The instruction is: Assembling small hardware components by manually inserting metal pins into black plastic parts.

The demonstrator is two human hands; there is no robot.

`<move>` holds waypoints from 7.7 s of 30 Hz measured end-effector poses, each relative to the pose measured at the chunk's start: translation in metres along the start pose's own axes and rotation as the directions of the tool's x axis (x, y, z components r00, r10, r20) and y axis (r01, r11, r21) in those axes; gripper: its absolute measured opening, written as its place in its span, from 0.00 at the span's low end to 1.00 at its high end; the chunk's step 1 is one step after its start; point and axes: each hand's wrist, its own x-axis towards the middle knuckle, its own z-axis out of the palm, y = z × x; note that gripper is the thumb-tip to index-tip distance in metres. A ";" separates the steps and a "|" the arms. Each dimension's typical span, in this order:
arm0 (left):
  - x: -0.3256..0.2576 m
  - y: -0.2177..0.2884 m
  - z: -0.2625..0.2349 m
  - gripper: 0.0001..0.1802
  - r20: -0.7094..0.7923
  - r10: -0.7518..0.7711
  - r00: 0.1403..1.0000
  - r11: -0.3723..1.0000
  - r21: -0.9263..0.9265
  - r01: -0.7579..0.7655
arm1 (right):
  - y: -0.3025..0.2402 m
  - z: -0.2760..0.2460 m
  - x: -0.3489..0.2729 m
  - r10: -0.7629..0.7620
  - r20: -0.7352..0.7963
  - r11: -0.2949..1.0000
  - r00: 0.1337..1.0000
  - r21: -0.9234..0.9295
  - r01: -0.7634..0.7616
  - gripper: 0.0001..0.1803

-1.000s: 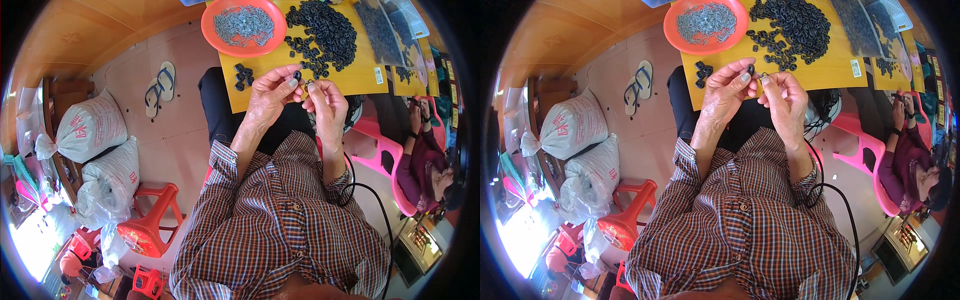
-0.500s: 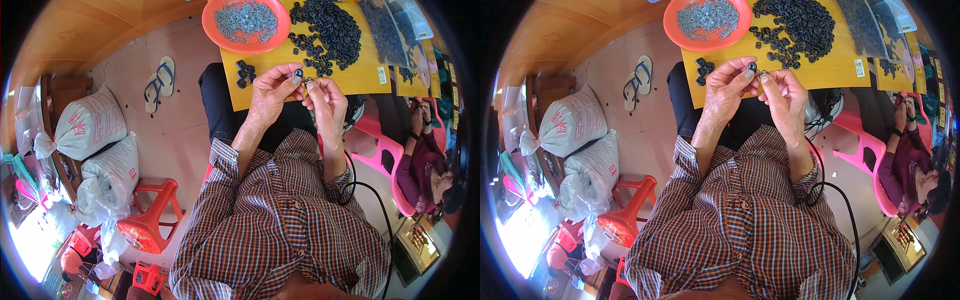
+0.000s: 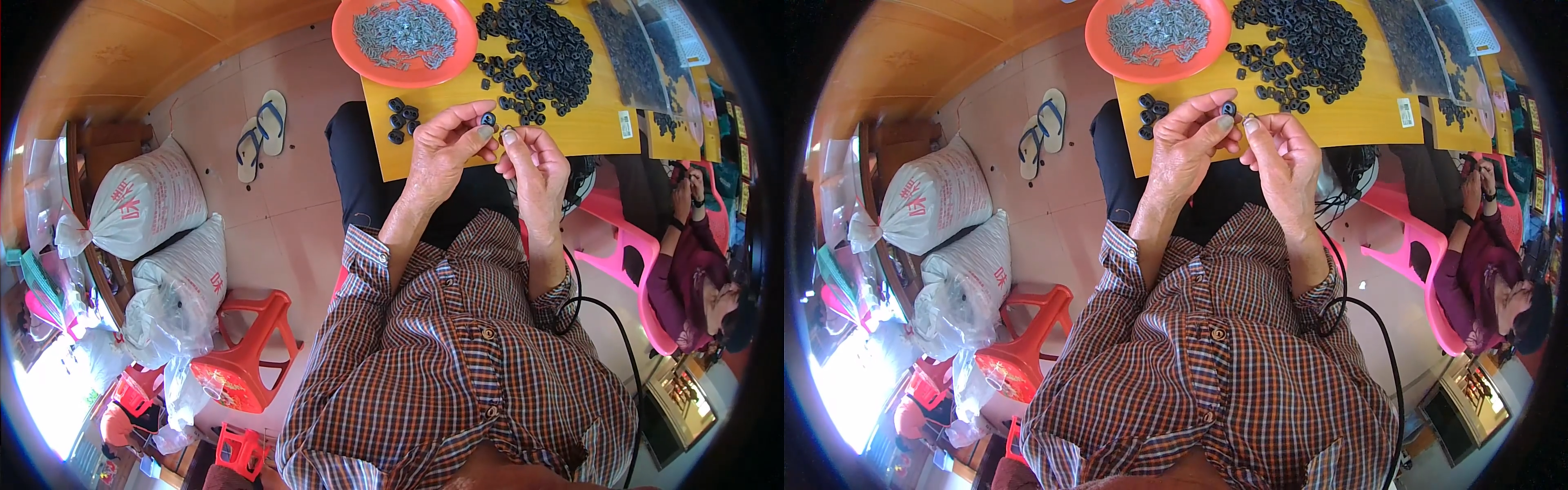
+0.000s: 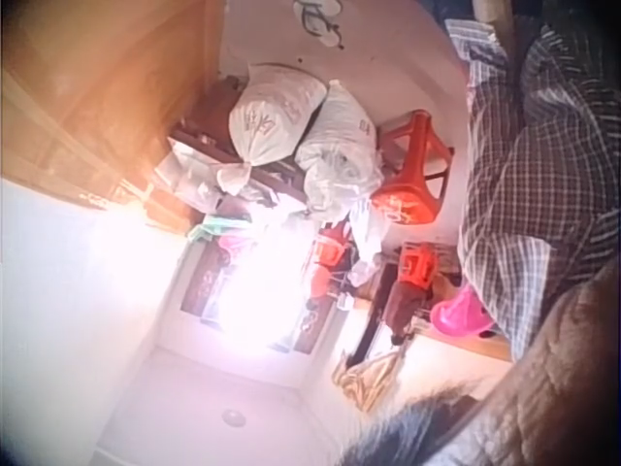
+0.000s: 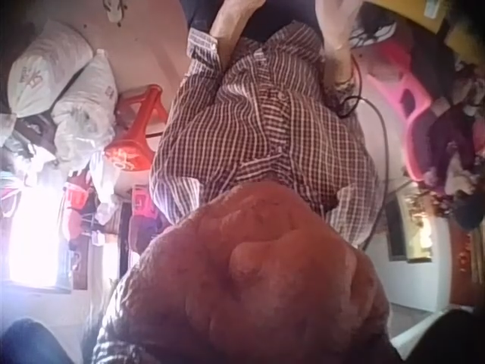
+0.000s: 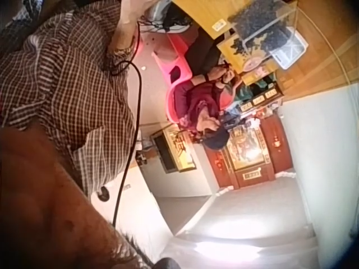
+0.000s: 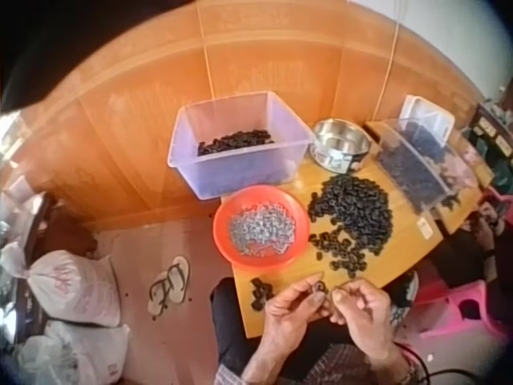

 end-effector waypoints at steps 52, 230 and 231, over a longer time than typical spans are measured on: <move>-0.003 0.002 0.001 0.16 0.058 0.022 0.998 0.981 0.192 -0.033 | 0.003 -0.008 0.004 0.013 0.090 0.991 0.996 0.132 -0.025 0.08; -0.009 0.007 0.014 0.09 0.061 -0.190 0.980 0.982 -0.002 0.191 | -0.008 -0.013 -0.014 -0.124 0.024 0.992 0.992 -0.001 0.124 0.10; -0.009 0.007 0.015 0.09 0.059 -0.202 0.978 0.979 0.000 0.203 | -0.008 -0.013 -0.014 -0.152 0.009 0.988 0.988 -0.010 0.152 0.09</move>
